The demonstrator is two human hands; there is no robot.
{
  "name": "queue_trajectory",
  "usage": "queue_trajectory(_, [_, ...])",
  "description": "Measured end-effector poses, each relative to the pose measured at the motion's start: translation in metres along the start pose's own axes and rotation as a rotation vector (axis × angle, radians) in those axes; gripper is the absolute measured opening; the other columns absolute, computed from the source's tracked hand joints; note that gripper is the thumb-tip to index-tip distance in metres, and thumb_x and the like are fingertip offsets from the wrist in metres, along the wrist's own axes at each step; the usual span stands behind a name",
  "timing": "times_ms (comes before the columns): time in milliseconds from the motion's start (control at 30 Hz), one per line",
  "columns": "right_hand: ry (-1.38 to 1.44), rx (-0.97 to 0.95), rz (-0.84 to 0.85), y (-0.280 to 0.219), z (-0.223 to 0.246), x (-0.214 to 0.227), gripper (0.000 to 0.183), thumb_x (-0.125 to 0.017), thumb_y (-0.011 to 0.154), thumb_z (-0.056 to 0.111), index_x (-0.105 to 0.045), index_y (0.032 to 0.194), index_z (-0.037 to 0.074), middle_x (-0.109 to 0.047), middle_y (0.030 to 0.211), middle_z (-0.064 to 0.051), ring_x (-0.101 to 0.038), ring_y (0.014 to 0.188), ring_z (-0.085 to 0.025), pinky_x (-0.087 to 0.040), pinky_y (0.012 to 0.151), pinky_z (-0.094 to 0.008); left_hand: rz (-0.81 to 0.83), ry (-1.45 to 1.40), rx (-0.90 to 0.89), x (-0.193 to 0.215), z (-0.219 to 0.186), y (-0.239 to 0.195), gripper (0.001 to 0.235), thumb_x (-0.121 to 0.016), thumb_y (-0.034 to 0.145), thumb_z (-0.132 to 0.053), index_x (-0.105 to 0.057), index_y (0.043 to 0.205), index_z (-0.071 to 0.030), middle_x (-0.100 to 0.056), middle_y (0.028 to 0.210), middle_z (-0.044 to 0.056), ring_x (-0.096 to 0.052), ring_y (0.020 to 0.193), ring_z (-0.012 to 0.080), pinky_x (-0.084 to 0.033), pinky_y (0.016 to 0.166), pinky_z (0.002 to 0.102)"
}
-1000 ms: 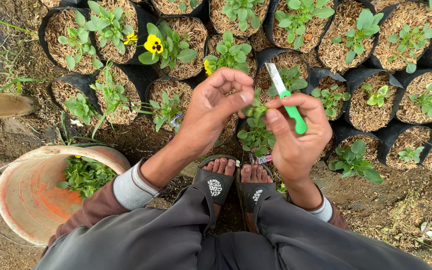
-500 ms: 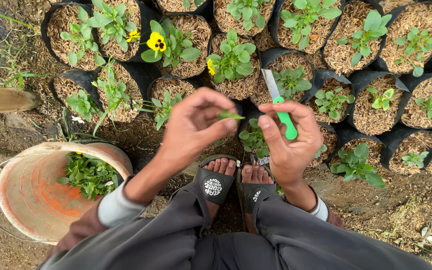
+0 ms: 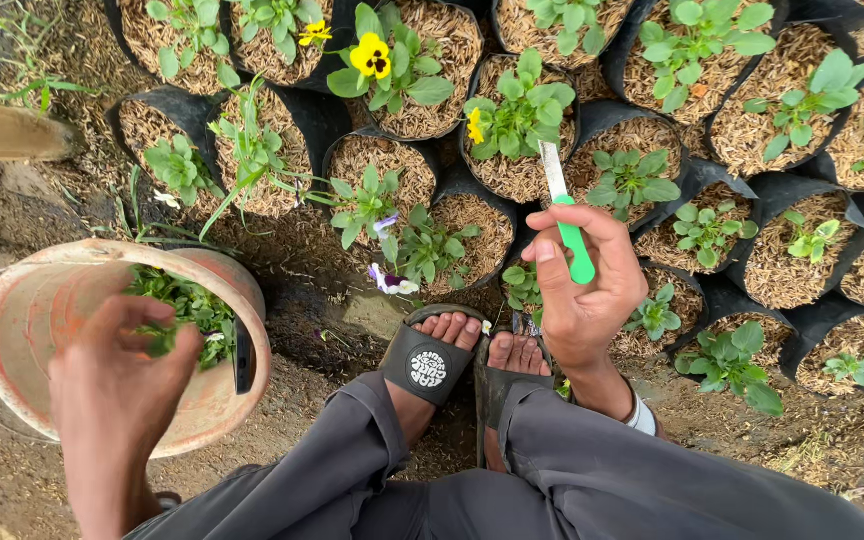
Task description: The person uses a small green knife to cut flower stems from potted plants and places the cuttings into a nearby bucket. The person works methodically across multiple pots, trimming both yellow and purple flowers.
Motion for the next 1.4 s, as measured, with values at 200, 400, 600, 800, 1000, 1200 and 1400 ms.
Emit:
queue_trajectory(200, [-0.091,0.034,-0.008,0.002,0.003,0.002,0.023,-0.063,0.109,0.002,-0.058,0.130,-0.004,-0.069,0.111,-0.015,-0.067,0.082,-0.012,-0.057,0.074,-0.025,-0.252,0.253,-0.450,0.042,-0.053,-0.014,0.045,-0.092,0.081,-0.030,-0.071,0.111,-0.005,-0.071,0.100,0.012,-0.071,0.098,0.0282,-0.056,0.074,0.040])
queue_trajectory(400, [-0.215,0.133,-0.056,0.012,0.013,0.008,0.017,-0.064,0.110,0.004,-0.063,0.125,-0.004,-0.072,0.105,-0.013,-0.068,0.073,-0.011,-0.054,0.067,-0.023,-0.124,-0.274,-1.107,0.018,-0.157,-0.003,0.036,-0.083,0.094,-0.017,-0.064,0.120,-0.002,-0.066,0.119,0.015,-0.065,0.113,0.0298,-0.055,0.095,0.041])
queue_trajectory(600, [-0.328,0.215,0.023,0.026,0.022,0.003,0.012,-0.064,0.107,0.001,-0.066,0.119,-0.001,-0.071,0.103,-0.013,-0.069,0.075,-0.013,-0.054,0.069,-0.024,-0.245,-0.243,-1.330,-0.021,-0.230,0.006,0.037,-0.082,0.097,-0.018,-0.063,0.123,0.000,-0.057,0.124,0.012,-0.054,0.109,0.0311,-0.044,0.091,0.042])
queue_trajectory(800, [-0.463,0.246,0.116,0.038,0.023,-0.007,0.013,-0.065,0.107,-0.003,-0.066,0.120,0.000,-0.070,0.103,-0.014,-0.071,0.090,-0.021,-0.056,0.081,-0.030,-0.318,-0.208,-1.340,-0.052,-0.252,0.019,0.023,-0.077,0.099,-0.015,-0.064,0.114,-0.004,-0.054,0.114,0.010,-0.051,0.105,0.0285,-0.042,0.086,0.042])
queue_trajectory(1000, [-0.478,0.219,0.116,0.042,0.018,-0.013,0.015,-0.064,0.106,-0.004,-0.066,0.121,0.000,-0.070,0.105,-0.013,-0.071,0.089,-0.021,-0.056,0.080,-0.030,-0.330,-0.264,-1.312,-0.058,-0.248,0.027,0.012,-0.074,0.095,-0.009,-0.064,0.101,-0.006,-0.053,0.108,0.007,-0.052,0.103,0.0281,-0.042,0.086,0.042])
queue_trajectory(1200, [-0.497,0.233,0.122,0.044,0.016,-0.016,0.015,-0.064,0.106,-0.004,-0.065,0.120,0.000,-0.070,0.107,-0.014,-0.071,0.090,-0.022,-0.056,0.081,-0.031,-0.312,-0.282,-1.287,-0.058,-0.247,0.028,0.014,-0.077,0.097,-0.011,-0.064,0.101,-0.007,-0.054,0.105,0.007,-0.052,0.099,0.0281,-0.041,0.084,0.042])
queue_trajectory(1400, [-0.534,0.237,0.136,0.044,0.017,-0.017,0.016,-0.064,0.106,-0.004,-0.065,0.121,0.001,-0.069,0.107,-0.014,-0.072,0.094,-0.025,-0.057,0.079,-0.032,-0.323,-0.280,-1.299,-0.058,-0.248,0.028,0.013,-0.077,0.097,-0.011,-0.065,0.099,-0.007,-0.054,0.105,0.007,-0.052,0.100,0.0277,-0.041,0.085,0.042])
Point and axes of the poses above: each hand's wrist, its own y-axis towards the middle knuckle, its own x-axis out of the back of the hand, z = x × y, the point moved 4 cm from there along y, towards the middle knuckle
